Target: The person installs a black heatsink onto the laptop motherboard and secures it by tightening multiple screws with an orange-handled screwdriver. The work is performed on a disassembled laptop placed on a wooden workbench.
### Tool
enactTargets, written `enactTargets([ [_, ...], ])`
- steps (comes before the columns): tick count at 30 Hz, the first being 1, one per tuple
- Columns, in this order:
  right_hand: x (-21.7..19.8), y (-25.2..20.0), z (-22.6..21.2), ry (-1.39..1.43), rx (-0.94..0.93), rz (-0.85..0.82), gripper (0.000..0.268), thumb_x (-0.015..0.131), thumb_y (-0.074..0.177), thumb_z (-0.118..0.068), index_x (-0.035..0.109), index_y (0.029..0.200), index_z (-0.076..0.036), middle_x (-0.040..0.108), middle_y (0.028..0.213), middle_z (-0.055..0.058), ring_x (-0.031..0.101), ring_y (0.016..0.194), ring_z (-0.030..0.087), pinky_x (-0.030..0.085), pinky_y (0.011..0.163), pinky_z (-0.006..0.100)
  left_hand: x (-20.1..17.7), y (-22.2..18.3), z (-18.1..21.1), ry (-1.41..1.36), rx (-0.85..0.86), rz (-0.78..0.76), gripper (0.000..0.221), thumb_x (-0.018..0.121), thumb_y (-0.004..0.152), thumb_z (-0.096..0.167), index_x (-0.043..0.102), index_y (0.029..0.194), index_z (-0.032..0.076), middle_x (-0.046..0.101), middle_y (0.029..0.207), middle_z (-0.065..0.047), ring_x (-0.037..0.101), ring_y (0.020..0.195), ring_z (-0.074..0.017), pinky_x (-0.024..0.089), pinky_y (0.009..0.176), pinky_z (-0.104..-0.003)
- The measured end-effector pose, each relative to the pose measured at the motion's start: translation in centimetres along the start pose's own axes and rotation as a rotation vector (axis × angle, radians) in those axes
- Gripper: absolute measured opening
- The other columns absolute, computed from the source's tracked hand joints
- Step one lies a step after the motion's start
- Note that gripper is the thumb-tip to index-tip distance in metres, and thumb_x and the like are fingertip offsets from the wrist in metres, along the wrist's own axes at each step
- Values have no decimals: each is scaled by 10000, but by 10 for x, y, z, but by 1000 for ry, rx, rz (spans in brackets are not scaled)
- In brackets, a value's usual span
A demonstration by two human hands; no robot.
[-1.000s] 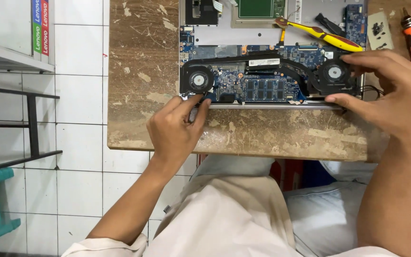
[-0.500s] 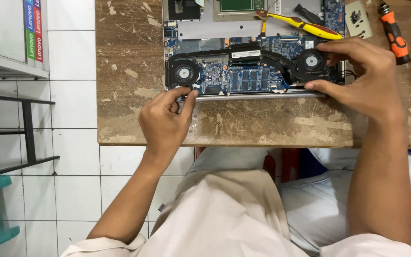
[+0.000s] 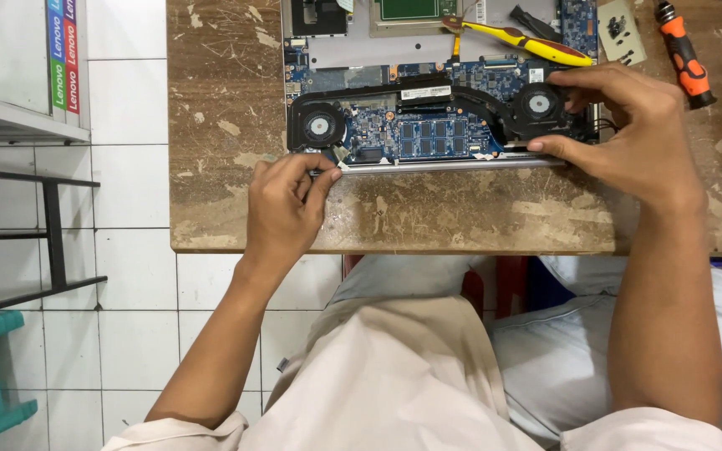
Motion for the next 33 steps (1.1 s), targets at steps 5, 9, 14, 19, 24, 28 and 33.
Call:
enactTargets([
  [5, 2, -1, 3, 2, 4, -9, 668, 1061, 891, -125, 756, 1406, 170, 720, 1179, 261, 663, 1024, 297, 549, 974, 396, -3, -2, -3, -62, 39, -62, 150, 737, 1109, 222, 729, 1058, 82, 530, 772, -4, 465, 721, -178, 361, 775, -350],
  [9, 4, 0, 3, -22, 4, -27, 687, 1075, 856, -146, 765, 1396, 143, 735, 1169, 240, 680, 1028, 297, 545, 1015, 416, -3, -5, -7, -26, 29, -77, 175, 665, 1142, 232, 678, 1093, 64, 541, 862, -36, 472, 790, -209, 367, 814, -364],
  [14, 5, 1, 0, -36, -15, -32, 708, 1077, 833, -148, 758, 1397, 140, 751, 1274, 273, 684, 1061, 319, 566, 1015, 427, -10, -12, -9, 29, 26, -82, 232, 549, 1185, 230, 579, 1083, 24, 566, 1005, -105, 534, 925, -295, 372, 875, -419],
  [19, 7, 6, -7, -63, -10, -76, 716, 1061, 794, -175, 767, 1374, 123, 758, 1270, 260, 693, 1090, 329, 565, 1036, 442, -18, -5, -3, 153, 57, -118, 219, 652, 943, 114, 652, 1145, 32, 554, 1018, -102, 537, 951, -267, 370, 899, -432],
  [24, 9, 7, -6, -66, 8, -92, 683, 1048, 799, -155, 760, 1357, 114, 761, 1299, 248, 699, 1181, 350, 559, 1094, 455, -31, 21, 15, 10, 40, -93, 140, 672, 836, 69, 600, 956, 59, 588, 984, -96, 554, 945, -250, 393, 857, -409],
  [28, 10, 9, -11, -73, -23, -116, 683, 1031, 780, -161, 753, 1331, 130, 768, 1308, 273, 719, 1200, 372, 580, 1136, 480, -23, 34, 20, -102, 50, -249, 94, 621, 870, 111, 553, 877, 176, 779, 893, 35, 568, 802, -133, 391, 879, -387],
  [33, 9, 8, -9, -55, -15, -109, 662, 1041, 788, -152, 759, 1322, 120, 771, 1288, 249, 714, 1191, 358, 566, 1119, 466, -19, 62, 56, 60, 121, -355, 183, 680, 973, 327, 626, 875, 182, 470, 630, 64, 471, 782, -173, 334, 984, -436],
])
Point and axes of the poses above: each hand's wrist, its own y-axis towards the middle knuckle, its own x-axis out of the palm, z = x × y, the point moved 10 cm from there along y, towards the middle knuckle
